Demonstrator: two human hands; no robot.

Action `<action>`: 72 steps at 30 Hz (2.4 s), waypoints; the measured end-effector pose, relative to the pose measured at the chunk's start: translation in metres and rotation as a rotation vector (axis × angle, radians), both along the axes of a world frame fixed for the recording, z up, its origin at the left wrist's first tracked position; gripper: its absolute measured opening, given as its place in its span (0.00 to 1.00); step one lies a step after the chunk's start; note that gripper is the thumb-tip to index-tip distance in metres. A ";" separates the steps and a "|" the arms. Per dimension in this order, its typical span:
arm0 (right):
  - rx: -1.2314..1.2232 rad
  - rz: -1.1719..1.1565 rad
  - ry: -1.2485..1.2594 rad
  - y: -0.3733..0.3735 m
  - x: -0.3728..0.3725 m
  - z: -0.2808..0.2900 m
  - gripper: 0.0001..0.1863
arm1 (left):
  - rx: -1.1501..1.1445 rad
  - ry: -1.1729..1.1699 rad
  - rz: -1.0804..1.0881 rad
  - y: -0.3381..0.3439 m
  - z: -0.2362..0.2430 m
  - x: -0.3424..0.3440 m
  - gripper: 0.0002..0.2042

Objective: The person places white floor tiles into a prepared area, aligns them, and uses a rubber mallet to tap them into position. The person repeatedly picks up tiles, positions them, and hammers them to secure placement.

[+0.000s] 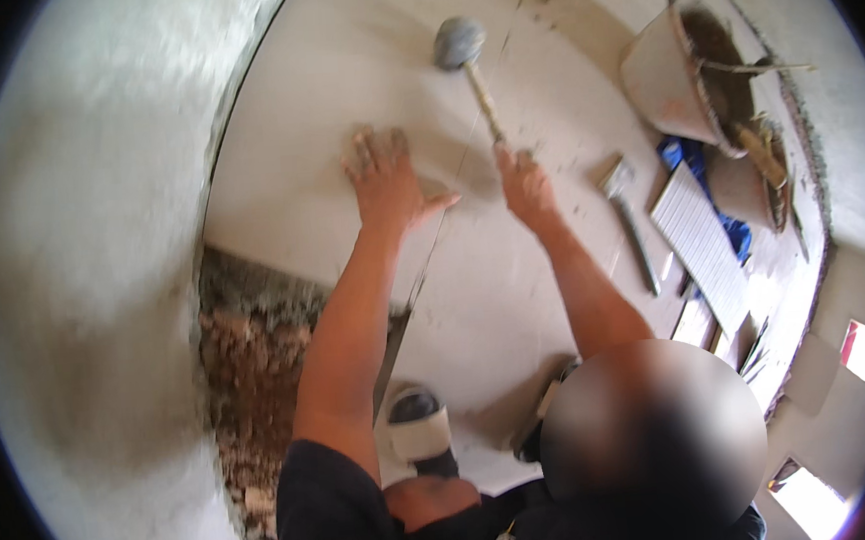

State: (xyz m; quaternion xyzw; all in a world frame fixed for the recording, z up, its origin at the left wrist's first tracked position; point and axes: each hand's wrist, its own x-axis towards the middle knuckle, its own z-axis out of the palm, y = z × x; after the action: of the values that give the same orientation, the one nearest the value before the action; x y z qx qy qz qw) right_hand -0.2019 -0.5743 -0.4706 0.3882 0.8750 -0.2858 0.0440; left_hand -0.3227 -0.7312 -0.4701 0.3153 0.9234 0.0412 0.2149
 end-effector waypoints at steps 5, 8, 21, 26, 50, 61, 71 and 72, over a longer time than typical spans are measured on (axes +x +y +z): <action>-0.267 -0.151 0.202 0.026 -0.076 0.072 0.28 | 0.044 -0.001 0.034 0.055 -0.004 -0.030 0.63; -0.229 -0.088 0.489 0.042 -0.119 0.082 0.27 | -0.014 0.066 0.022 0.076 -0.006 -0.043 0.61; -0.059 0.036 0.549 0.057 -0.231 0.018 0.28 | 0.030 -0.014 0.082 0.085 -0.001 -0.053 0.63; 0.318 0.304 0.438 0.056 -0.257 0.023 0.27 | 0.055 -0.040 0.082 0.082 0.000 -0.055 0.64; -0.135 0.098 0.266 0.041 -0.217 0.054 0.31 | 0.083 -0.110 0.056 0.081 -0.011 -0.057 0.62; -0.098 0.084 0.093 0.015 -0.174 0.027 0.28 | -0.045 0.329 0.143 -0.020 -0.032 -0.179 0.56; -0.152 0.219 -0.296 0.029 -0.153 0.103 0.30 | -0.073 0.148 0.150 -0.014 -0.009 -0.180 0.58; -0.062 0.284 -0.396 0.043 -0.144 0.123 0.31 | -0.076 0.111 0.158 -0.013 -0.009 -0.182 0.58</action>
State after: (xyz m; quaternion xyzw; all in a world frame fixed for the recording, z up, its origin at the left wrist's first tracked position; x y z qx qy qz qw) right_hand -0.3456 -0.5317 -0.3473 0.3084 0.8859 -0.2220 0.2662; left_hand -0.5046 -0.7440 -0.4789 0.2350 0.9568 0.0055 0.1712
